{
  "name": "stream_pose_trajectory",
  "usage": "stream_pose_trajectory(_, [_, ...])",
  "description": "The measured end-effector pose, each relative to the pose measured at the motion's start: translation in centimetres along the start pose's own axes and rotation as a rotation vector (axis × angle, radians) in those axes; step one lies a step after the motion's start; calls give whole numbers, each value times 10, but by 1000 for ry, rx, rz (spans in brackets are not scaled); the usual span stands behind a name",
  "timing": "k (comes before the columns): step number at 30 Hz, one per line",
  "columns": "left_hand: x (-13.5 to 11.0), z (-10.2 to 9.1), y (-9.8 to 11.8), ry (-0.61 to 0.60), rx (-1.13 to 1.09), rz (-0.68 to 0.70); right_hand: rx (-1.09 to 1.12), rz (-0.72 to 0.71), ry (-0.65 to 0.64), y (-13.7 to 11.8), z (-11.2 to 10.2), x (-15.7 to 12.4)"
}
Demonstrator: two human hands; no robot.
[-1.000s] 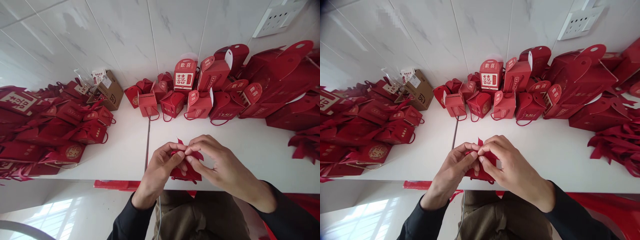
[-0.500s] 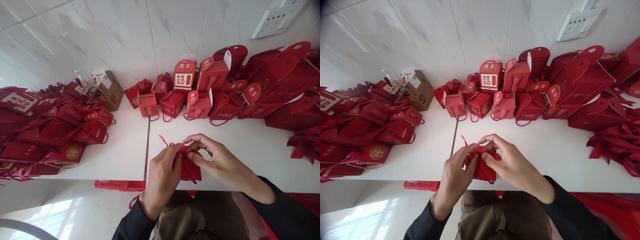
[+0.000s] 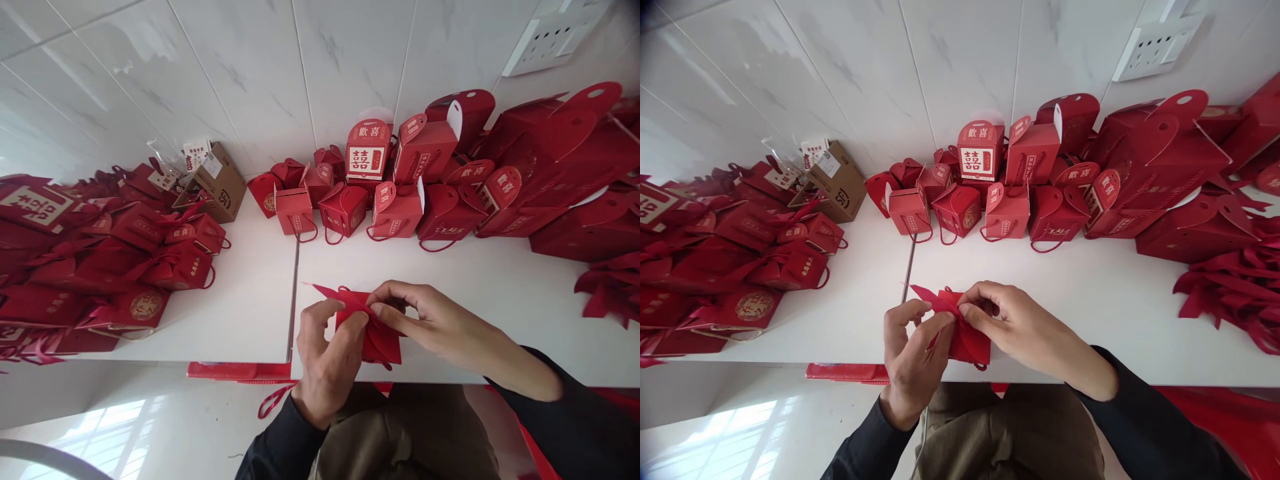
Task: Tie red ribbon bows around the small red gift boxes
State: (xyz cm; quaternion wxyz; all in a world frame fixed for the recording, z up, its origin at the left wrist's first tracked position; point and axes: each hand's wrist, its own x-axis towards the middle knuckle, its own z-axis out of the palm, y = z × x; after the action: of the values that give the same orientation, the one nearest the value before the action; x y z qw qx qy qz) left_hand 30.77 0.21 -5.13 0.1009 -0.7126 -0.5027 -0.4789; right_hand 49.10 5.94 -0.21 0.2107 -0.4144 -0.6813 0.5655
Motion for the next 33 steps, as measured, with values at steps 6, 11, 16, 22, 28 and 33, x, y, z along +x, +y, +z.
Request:
stream_pose_trajectory(6, [-4, -2, -3, -69, -97, 48, -61, 12, 63, -3, -2, -1])
stream_pose_trajectory(11, [-10, -11, 0, -126, -102, 8, -230, -13, 172, 3, -5, -1])
stream_pose_trajectory(16, [-20, -23, 9, -251, -104, -43, -363, -42, 271, 17, -9, 3])
stream_pose_trajectory(22, [-24, -30, 19, -294, -100, -195, -409, -100, 336, 17, -7, 6])
stream_pose_trajectory(28, [-19, -30, 24, -274, -171, -209, -326, -105, 275, 0, -2, 8])
stream_pose_trajectory(33, [-17, -25, 28, -265, -240, -134, -241, -111, 234, -4, 0, 17])
